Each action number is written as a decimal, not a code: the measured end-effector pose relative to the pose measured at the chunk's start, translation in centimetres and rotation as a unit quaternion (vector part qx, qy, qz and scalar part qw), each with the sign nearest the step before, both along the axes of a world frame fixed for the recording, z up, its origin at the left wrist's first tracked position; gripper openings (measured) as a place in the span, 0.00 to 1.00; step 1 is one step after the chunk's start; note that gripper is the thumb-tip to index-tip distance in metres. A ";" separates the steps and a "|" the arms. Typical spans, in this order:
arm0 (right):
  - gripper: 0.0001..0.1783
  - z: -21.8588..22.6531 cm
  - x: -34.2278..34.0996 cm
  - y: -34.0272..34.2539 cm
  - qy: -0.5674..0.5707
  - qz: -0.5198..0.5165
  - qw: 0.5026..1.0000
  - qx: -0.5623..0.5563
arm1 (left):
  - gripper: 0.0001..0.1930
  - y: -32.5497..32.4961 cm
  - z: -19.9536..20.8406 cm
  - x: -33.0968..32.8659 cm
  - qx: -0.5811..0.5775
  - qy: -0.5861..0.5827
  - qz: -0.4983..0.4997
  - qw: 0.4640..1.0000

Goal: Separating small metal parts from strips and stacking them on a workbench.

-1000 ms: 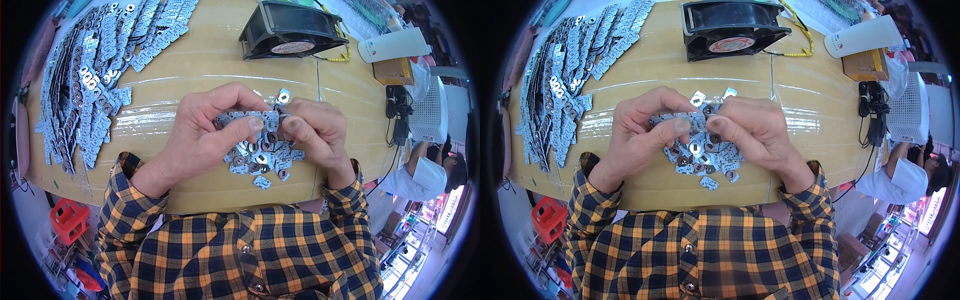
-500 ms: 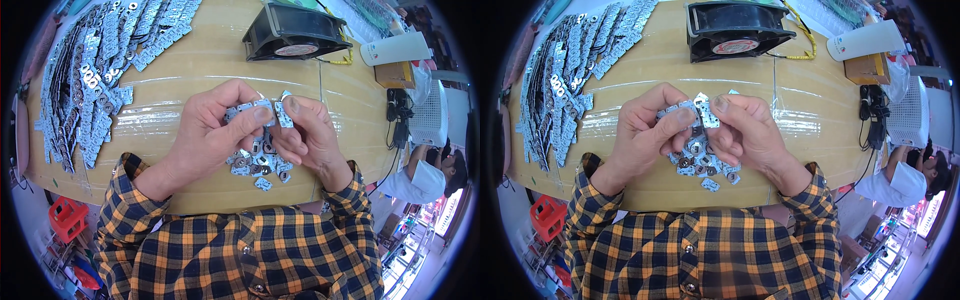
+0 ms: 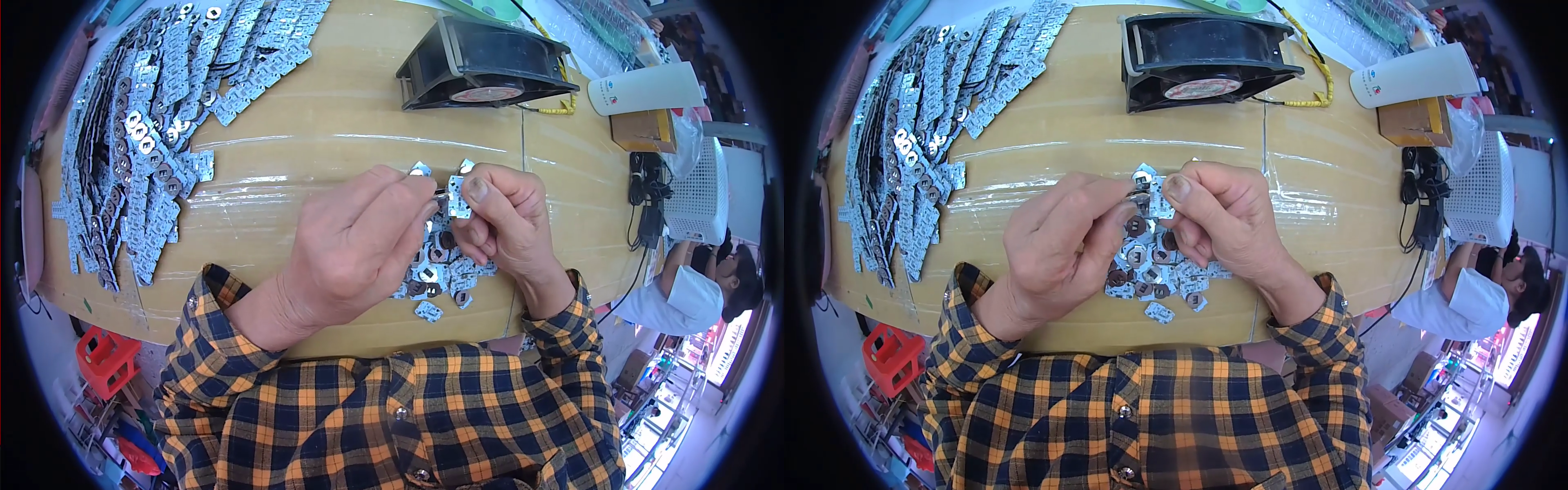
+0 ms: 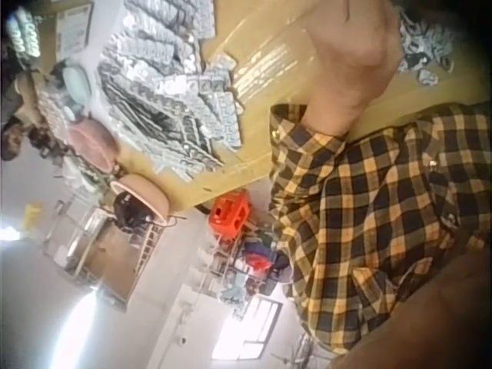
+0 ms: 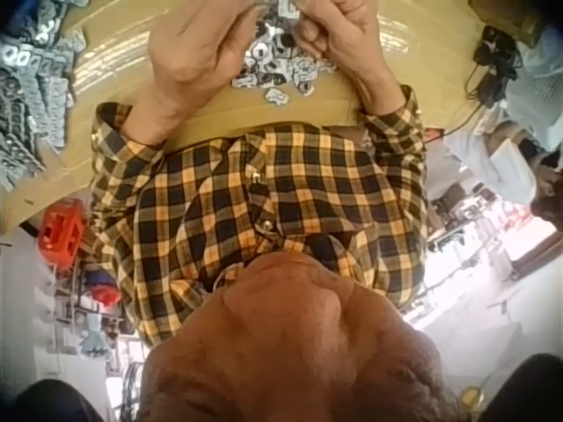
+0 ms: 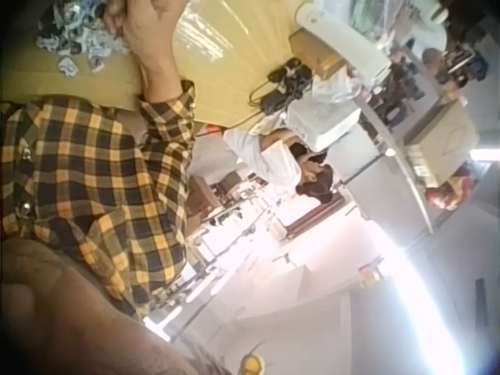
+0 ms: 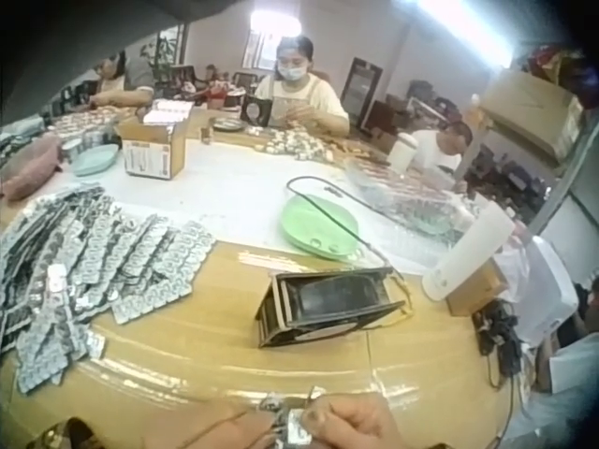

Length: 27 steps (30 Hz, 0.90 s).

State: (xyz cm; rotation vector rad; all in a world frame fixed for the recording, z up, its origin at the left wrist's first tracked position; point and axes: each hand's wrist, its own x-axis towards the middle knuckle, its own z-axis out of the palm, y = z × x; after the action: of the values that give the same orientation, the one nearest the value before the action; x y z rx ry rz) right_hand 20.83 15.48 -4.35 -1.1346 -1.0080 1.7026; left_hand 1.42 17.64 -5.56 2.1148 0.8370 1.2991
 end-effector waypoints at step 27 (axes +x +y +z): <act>0.17 -0.1 1.3 -0.4 -0.298 0.034 0.892 0.338 | 0.07 -0.7 0.2 -0.9 -0.363 -0.105 -0.140 0.915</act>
State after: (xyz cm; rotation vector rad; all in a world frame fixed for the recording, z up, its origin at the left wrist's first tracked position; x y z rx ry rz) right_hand 22.10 15.07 -4.42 -1.1492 -1.8545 0.8892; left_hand 0.47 16.90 -5.34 1.4109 0.7368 0.8558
